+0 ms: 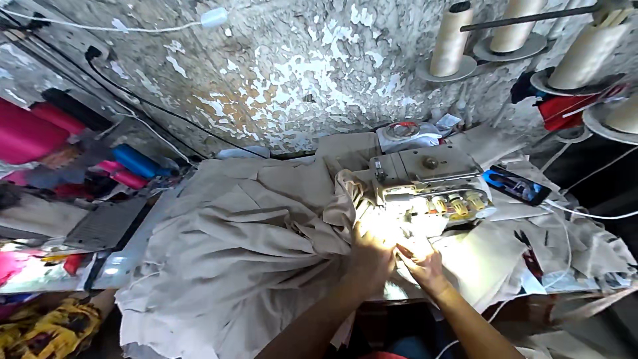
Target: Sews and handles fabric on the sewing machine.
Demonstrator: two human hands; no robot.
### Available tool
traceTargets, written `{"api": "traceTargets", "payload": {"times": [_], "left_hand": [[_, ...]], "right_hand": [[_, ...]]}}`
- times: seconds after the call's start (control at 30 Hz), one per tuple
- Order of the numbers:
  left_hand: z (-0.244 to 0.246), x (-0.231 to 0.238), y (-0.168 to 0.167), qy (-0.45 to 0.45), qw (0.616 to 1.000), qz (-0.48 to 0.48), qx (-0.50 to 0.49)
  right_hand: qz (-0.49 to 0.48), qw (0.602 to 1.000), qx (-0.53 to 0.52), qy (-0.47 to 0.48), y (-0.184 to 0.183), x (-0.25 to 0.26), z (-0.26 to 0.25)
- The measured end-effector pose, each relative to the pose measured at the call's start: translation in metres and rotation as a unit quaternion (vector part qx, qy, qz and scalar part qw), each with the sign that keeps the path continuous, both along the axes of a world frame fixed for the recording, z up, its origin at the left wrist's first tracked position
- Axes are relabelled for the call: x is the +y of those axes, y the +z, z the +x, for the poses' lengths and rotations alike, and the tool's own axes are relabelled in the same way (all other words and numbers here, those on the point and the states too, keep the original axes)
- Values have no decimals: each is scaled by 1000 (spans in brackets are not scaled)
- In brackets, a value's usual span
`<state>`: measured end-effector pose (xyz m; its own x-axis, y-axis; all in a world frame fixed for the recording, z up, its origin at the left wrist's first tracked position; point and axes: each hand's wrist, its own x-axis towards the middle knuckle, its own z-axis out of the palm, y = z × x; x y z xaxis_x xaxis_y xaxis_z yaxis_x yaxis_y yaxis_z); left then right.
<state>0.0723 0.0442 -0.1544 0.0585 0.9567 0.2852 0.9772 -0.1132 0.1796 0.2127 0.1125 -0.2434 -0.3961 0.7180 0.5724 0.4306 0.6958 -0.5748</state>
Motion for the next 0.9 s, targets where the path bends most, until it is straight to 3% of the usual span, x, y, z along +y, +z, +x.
{"api": "traceTargets", "payload": {"times": [0.33,0.5,0.67,0.77,0.9], "left_hand": [[-50,26,-19,20,982,-51,-179],[-56,41,-17,61,972,-91,-206],[-62,54,-25,74,976,-52,-200],[-60,50,-23,98,972,-61,-205],[-44,28,-14,144,966,-109,-186]], "right_hand": [[-4,999,-28,-19,0,-6,-1],[-14,1000,-25,-11,2,-9,0],[-70,997,-41,11,4,-14,4],[-135,988,-67,24,11,-18,8],[-137,987,-77,23,19,-20,7]]}}
